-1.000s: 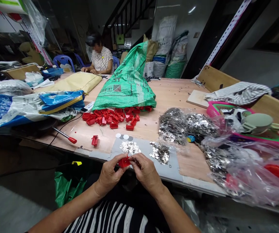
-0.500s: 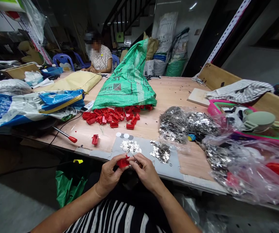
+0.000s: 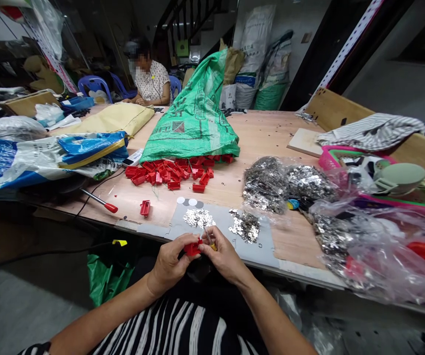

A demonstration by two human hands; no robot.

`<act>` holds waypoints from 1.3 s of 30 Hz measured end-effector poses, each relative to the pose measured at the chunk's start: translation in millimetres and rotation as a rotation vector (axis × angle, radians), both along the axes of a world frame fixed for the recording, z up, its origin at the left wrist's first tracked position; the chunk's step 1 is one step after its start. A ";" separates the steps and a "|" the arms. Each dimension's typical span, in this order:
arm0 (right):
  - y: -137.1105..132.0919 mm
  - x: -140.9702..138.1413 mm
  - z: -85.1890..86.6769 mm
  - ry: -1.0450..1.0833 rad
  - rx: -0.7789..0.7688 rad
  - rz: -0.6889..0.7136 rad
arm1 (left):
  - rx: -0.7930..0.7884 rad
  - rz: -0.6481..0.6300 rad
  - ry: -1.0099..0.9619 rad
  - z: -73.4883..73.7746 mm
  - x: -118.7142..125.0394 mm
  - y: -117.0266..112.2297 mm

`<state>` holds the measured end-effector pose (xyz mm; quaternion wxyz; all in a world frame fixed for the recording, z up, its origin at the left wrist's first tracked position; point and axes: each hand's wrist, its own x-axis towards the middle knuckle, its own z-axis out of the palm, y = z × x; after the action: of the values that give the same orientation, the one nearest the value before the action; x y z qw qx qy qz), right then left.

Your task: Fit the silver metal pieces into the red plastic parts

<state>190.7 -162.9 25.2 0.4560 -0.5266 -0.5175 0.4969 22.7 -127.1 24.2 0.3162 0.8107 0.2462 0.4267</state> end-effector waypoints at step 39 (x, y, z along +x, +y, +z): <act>99.0 -18.1 3.0 -1.139 0.099 0.105 | -0.596 0.286 -0.311 -28.2 -36.6 35.3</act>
<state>172.6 -63.8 28.2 0.1040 -0.6630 -0.7296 0.1318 -14.0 -91.8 -3.9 0.5095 0.5657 0.4196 0.4943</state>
